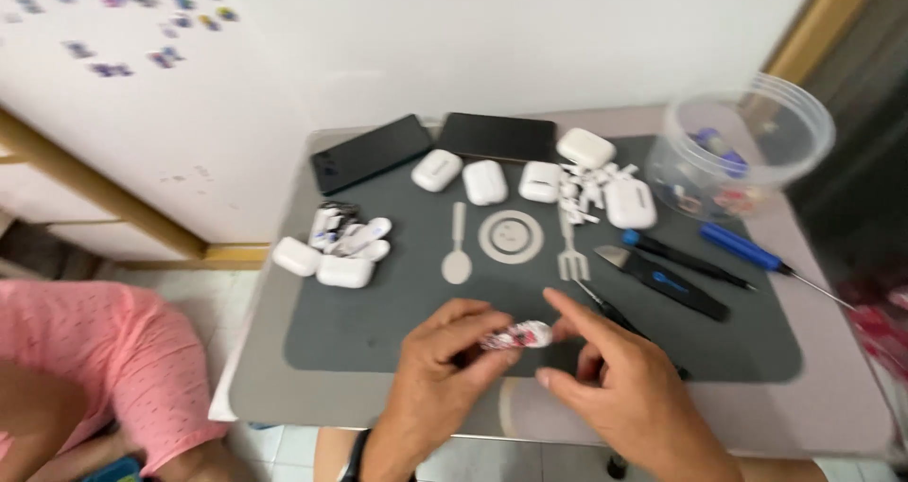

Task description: Disassembling an earbud charging case using a screwdriver and other small tools to access internal components.

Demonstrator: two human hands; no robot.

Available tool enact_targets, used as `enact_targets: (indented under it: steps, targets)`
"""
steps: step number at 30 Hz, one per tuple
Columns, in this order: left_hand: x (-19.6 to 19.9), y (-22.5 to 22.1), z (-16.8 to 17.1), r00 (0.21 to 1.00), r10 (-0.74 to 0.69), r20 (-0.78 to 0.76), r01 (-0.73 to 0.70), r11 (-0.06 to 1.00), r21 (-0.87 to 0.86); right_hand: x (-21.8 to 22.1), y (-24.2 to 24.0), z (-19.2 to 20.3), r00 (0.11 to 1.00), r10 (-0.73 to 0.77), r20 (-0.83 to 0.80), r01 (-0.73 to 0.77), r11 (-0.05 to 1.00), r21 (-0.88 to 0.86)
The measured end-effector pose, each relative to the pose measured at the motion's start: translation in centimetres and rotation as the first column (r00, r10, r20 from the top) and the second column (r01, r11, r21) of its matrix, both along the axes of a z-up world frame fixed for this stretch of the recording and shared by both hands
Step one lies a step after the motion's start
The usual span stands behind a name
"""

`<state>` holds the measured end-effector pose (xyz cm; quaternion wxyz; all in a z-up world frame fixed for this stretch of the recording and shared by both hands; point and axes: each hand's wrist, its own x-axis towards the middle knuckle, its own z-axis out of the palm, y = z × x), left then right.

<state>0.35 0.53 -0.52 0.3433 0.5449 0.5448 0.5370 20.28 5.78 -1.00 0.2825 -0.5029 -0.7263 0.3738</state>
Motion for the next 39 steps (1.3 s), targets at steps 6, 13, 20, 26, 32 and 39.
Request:
enact_targets:
  steps: [6,13,20,26,32,39]
  targets:
    - [-0.2,-0.4,1.1,0.988,-0.139,-0.061,0.143,0.987,0.070,-1.1,0.5,-2.5,0.998,0.016,-0.058,-0.007,0.987,0.158]
    - [-0.3,-0.5,1.8,0.982,-0.185,-0.049,0.184,0.983,-0.015,-0.5,1.0,-4.7,0.995,-0.035,-0.092,0.049,0.987,0.156]
    - [-0.5,-0.9,1.8,0.985,-0.145,-0.096,0.146,0.989,0.008,-0.4,1.2,-4.6,0.999,-0.039,-0.024,0.041,0.995,0.093]
    - [-0.6,-1.1,1.7,0.985,-0.136,-0.103,0.140,0.990,0.034,-1.0,1.1,-3.1,0.995,-0.089,0.053,0.095,0.987,-0.127]
    - [-0.5,-1.2,1.7,0.984,-0.157,-0.086,0.159,0.987,0.019,-1.0,0.3,-1.8,0.992,-0.114,0.044,0.118,0.988,-0.101]
    - [-0.2,-1.1,1.2,0.991,-0.121,-0.063,0.126,0.988,0.088,-0.6,0.2,-2.3,0.992,-0.107,-0.072,0.100,0.991,-0.093]
